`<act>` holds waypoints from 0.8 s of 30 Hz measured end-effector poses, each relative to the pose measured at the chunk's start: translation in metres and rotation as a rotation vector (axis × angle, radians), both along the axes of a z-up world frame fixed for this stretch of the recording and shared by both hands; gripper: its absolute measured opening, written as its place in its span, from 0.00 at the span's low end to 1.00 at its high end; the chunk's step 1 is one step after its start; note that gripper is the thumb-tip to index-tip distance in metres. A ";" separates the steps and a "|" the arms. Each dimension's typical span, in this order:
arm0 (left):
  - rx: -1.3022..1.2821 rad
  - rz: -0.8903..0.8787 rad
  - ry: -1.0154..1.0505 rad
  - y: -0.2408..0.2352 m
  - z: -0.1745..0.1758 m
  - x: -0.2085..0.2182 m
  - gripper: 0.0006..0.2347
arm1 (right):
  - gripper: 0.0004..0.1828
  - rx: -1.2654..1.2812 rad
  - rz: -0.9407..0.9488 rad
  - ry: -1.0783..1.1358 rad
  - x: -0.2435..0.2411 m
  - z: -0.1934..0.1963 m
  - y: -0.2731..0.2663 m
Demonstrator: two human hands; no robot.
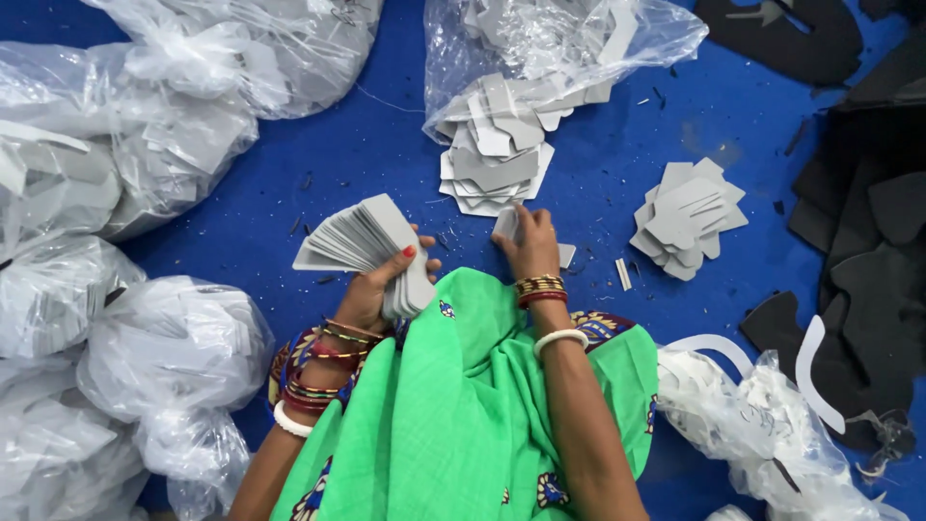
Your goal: The person sorts and stacks cut shoe upper components on a factory floor.
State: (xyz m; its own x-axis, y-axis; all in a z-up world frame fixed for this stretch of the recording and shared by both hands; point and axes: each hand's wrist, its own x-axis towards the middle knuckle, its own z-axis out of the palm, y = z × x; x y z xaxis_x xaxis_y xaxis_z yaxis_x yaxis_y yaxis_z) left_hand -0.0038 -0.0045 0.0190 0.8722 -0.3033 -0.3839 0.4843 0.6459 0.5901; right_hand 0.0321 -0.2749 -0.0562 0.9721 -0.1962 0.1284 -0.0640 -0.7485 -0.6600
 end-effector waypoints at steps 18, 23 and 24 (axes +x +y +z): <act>0.012 -0.004 0.024 0.006 -0.011 -0.002 0.21 | 0.08 0.329 -0.055 -0.027 -0.017 0.056 0.005; 0.000 -0.048 0.038 0.001 0.003 -0.002 0.21 | 0.23 0.069 0.059 -0.294 -0.034 0.126 0.055; -0.004 -0.067 0.035 0.001 0.005 -0.002 0.21 | 0.27 0.048 0.206 -0.372 -0.039 0.126 0.069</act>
